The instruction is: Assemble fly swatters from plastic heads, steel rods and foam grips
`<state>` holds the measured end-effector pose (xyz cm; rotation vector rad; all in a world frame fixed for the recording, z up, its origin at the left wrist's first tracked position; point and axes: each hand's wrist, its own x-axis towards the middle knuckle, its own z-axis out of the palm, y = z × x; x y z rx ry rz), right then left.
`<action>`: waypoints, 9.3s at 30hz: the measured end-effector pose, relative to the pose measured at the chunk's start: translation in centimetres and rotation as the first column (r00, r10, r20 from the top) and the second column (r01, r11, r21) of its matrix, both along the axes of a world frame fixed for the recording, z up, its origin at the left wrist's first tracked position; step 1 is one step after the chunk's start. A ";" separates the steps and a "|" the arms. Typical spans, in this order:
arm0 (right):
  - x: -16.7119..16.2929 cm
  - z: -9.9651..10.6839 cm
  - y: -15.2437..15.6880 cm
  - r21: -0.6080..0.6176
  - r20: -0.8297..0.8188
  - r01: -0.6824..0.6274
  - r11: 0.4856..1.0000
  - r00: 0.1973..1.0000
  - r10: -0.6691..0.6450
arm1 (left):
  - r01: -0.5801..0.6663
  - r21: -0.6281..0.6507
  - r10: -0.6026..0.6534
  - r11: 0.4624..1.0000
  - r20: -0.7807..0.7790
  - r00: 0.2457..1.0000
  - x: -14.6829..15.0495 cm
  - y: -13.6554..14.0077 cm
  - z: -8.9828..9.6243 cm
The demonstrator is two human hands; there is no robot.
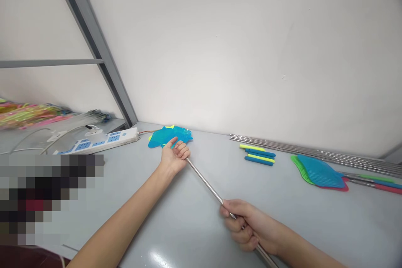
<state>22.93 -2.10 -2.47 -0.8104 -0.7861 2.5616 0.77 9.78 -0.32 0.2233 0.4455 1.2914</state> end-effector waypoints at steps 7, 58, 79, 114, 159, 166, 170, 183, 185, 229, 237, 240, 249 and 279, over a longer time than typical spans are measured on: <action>-0.4 -0.7 -0.5 0.082 0.015 0.036 0.996 0.999 -0.037 | -0.030 0.051 0.029 0.998 0.025 0.999 0.6 -0.3 0.0; 0.0 -0.6 -1.1 0.148 0.152 -0.023 0.989 0.988 0.000 | -0.255 -0.017 0.253 0.967 -0.093 0.963 2.7 -2.0 0.0; 0.0 -0.9 -1.2 0.152 0.246 -0.037 0.988 0.969 -0.002 | -0.324 -0.050 0.311 0.945 -0.175 0.934 3.1 -2.4 0.1; -0.2 -0.1 -0.9 0.145 0.328 -0.097 0.985 0.944 0.045 | -0.428 -0.058 0.394 0.902 -0.297 0.870 3.7 -3.4 0.3; 0.2 0.0 0.2 -0.123 -0.004 -0.026 0.992 1.000 0.026 | 0.057 -0.201 -0.069 0.978 -0.052 0.996 4.0 -4.1 0.6; 0.3 -0.3 0.4 -0.147 -0.028 -0.072 0.987 0.997 0.068 | -0.044 -0.186 0.034 0.981 -0.057 0.998 4.6 -5.0 0.1; 0.3 -0.3 0.4 -0.131 -0.043 -0.087 0.988 0.996 0.082 | -0.099 -0.157 0.086 0.983 -0.086 0.993 4.8 -5.2 0.1; 0.3 -0.2 0.4 -0.123 -0.023 -0.064 0.990 0.998 0.062 | -0.060 -0.182 0.047 0.981 -0.079 0.996 4.7 -4.9 -0.5; 0.2 -0.1 0.4 -0.120 -0.019 -0.058 0.991 0.998 0.056 | -0.062 -0.174 0.051 0.983 -0.072 0.996 4.8 -4.9 -0.5; 0.3 -0.5 0.0 -0.117 -0.009 -0.108 0.987 0.994 0.108 | -0.327 -0.204 0.276 0.923 -0.240 0.931 6.6 -6.9 -1.1; 0.3 -0.3 -0.2 -0.053 0.015 -0.095 0.994 0.995 0.096 | -0.351 -0.183 0.301 0.918 -0.253 0.919 6.9 -7.1 -0.8; 0.1 -0.2 -0.3 -0.019 0.039 -0.081 0.996 0.996 0.082 | -0.353 -0.193 0.299 0.915 -0.259 0.918 6.9 -7.0 -0.8; 0.3 -0.2 -0.3 -0.022 0.022 -0.072 0.997 0.997 0.073 | -0.344 -0.193 0.299 0.919 -0.227 0.927 6.7 -7.1 -1.2; 0.2 -0.3 0.1 -0.106 -0.002 -0.113 0.988 0.994 0.114 | -0.273 -0.235 0.232 0.933 -0.189 0.954 8.3 -9.1 -1.8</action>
